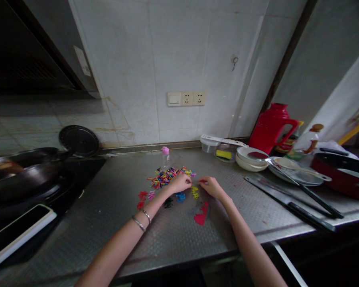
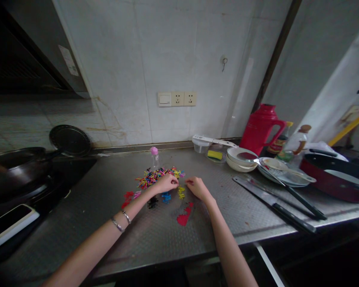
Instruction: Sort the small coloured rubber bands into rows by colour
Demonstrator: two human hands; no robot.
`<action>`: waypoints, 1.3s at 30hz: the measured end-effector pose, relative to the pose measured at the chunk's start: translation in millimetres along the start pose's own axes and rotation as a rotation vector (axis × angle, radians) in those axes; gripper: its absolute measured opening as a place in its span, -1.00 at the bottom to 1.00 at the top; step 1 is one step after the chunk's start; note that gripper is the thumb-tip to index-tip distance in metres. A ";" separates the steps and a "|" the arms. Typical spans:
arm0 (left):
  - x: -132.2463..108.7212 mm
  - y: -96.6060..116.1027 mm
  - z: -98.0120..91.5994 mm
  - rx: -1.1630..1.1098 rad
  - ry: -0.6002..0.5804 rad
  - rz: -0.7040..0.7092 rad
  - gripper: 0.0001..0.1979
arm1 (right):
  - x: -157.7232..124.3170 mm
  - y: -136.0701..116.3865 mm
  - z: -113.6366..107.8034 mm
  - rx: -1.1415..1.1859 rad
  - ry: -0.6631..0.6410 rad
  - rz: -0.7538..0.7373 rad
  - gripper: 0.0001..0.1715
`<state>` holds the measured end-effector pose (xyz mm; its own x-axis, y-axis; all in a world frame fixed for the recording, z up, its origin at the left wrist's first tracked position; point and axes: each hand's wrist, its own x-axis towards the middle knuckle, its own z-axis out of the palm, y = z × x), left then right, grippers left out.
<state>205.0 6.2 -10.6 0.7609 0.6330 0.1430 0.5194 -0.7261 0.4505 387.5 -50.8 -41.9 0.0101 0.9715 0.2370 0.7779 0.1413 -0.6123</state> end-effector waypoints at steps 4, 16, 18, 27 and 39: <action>-11.0 -23.3 -19.5 -0.096 0.060 -0.042 -0.71 | -0.7 0.7 0.3 -0.011 0.021 -0.008 -0.69; -78.9 -127.5 -74.1 -0.381 0.299 -0.398 -0.66 | 23.6 -3.6 -1.0 -0.104 0.035 -0.049 -0.67; -87.0 -133.1 -74.4 -0.380 0.332 -0.427 -0.67 | 32.4 -2.7 0.2 -0.122 0.008 -0.049 -0.67; -100.4 -133.3 -72.1 -0.369 0.331 -0.477 -0.69 | 44.4 5.0 9.3 -0.193 -0.033 -0.018 -0.72; -99.0 -136.8 -65.6 -0.417 0.340 -0.415 -0.72 | 45.8 2.2 10.9 -0.227 -0.020 -0.017 -0.73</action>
<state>33.1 60.4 -28.6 0.3305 0.9357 0.1235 0.4968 -0.2837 0.8202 382.7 -3.9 -40.6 -0.0150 0.9732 0.2295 0.8991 0.1135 -0.4228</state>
